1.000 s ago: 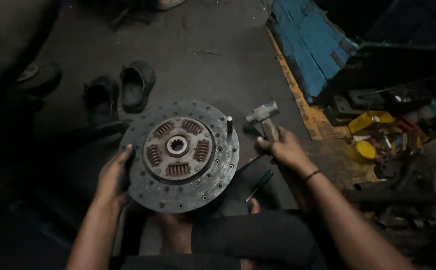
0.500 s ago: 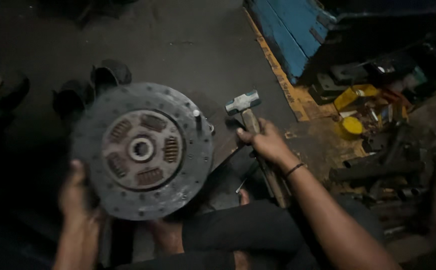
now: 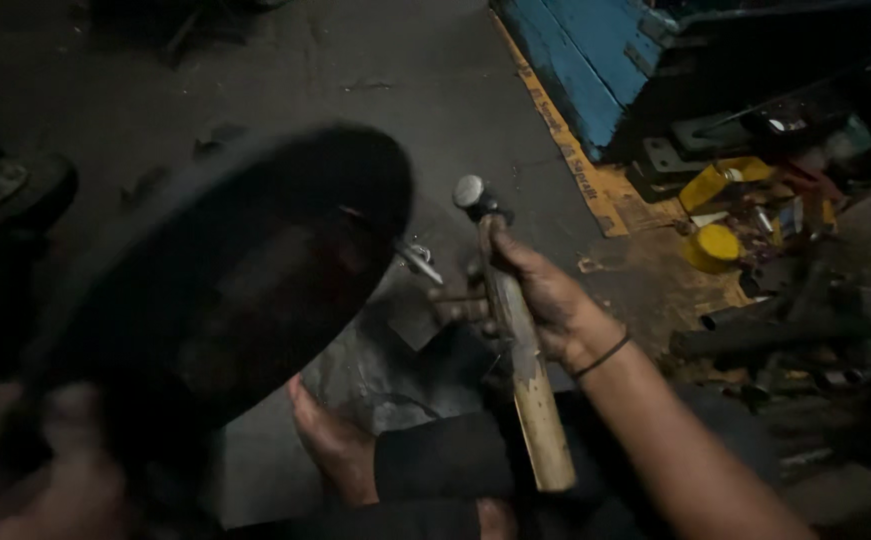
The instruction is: The person uses a hammer and a punch to drive pins into the holes of a clutch pressure plate. They repeatedly position the punch and strike it with the hammer to secure the pins in place.
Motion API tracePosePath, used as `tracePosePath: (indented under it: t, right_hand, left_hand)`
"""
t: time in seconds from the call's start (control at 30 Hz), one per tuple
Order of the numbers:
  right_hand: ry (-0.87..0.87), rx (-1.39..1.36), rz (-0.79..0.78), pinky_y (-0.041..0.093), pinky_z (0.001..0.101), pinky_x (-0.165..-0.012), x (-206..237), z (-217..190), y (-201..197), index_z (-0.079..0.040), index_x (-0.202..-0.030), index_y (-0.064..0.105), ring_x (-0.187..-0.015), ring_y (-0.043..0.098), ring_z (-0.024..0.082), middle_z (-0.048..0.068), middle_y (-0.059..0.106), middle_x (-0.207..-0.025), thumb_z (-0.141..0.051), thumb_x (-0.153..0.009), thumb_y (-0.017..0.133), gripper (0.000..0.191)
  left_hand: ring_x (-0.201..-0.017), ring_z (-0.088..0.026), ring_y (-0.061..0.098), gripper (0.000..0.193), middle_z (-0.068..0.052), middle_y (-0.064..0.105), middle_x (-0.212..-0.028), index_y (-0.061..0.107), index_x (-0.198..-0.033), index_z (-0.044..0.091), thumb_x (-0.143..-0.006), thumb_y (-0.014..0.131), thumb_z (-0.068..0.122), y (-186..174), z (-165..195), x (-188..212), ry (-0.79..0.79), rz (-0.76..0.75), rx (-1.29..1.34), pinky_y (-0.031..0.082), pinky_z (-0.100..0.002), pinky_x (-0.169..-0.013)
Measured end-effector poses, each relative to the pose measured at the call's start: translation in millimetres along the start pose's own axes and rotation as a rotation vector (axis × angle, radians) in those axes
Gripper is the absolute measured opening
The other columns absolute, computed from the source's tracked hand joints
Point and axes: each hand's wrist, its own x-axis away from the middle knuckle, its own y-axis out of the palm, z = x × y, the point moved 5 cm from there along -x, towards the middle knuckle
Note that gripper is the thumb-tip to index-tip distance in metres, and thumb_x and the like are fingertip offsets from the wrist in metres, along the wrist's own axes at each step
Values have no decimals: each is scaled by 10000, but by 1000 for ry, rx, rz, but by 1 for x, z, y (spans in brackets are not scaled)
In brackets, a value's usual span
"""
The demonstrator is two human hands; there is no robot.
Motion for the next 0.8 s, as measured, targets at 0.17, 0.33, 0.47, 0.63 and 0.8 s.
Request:
tracePosePath:
  t: [0.17,0.33,0.47,0.63,0.8]
  right_hand:
    - [-18,-144,-211,608,302,-502,2,6,-2,-40,-1104,676,-594,696,174,94,726,-821,-448,-954,664,435]
    - [-103,-339,-255,633,291,-730,14,-5,-7,-74,-1170,654,-803,732,138,84,724,-958,-272,-895,660,339]
    - [-65,-299,-237,606,317,-666,26,-7,4,-23,-1151,645,-772,699,188,113,697,-954,-258,-932,748,337]
    - [-166,-113,-152,618,382,-740,39,-13,15,-51,-1129,614,-799,712,221,96,691,-935,-190,-809,768,381]
    - [-305,-137,-288,613,422,-846,51,-16,27,26,-1139,603,-862,733,262,139,707,-958,-134,-836,745,371]
  left_hand:
    - [-709,-253,663,280,-141,676,-799,718,-1085,57,-964,648,299,-37,54,-17,-10,-570,14,561,-426,-706]
    - [-838,-268,637,379,-147,661,-931,676,-1158,44,-962,616,363,-34,79,-23,58,-618,23,531,-438,-786]
    - [-942,-281,616,460,-151,649,-1036,642,-1216,33,-961,590,413,-33,74,-14,64,-604,75,507,-448,-849]
    - [-1072,-296,590,564,-156,634,-1168,600,-1288,19,-960,558,476,-35,49,-17,4,-339,258,478,-460,-928]
    - [-1201,-312,564,669,-162,618,-1300,558,-1360,6,-958,526,539,-15,25,-24,-302,9,817,448,-472,-1008]
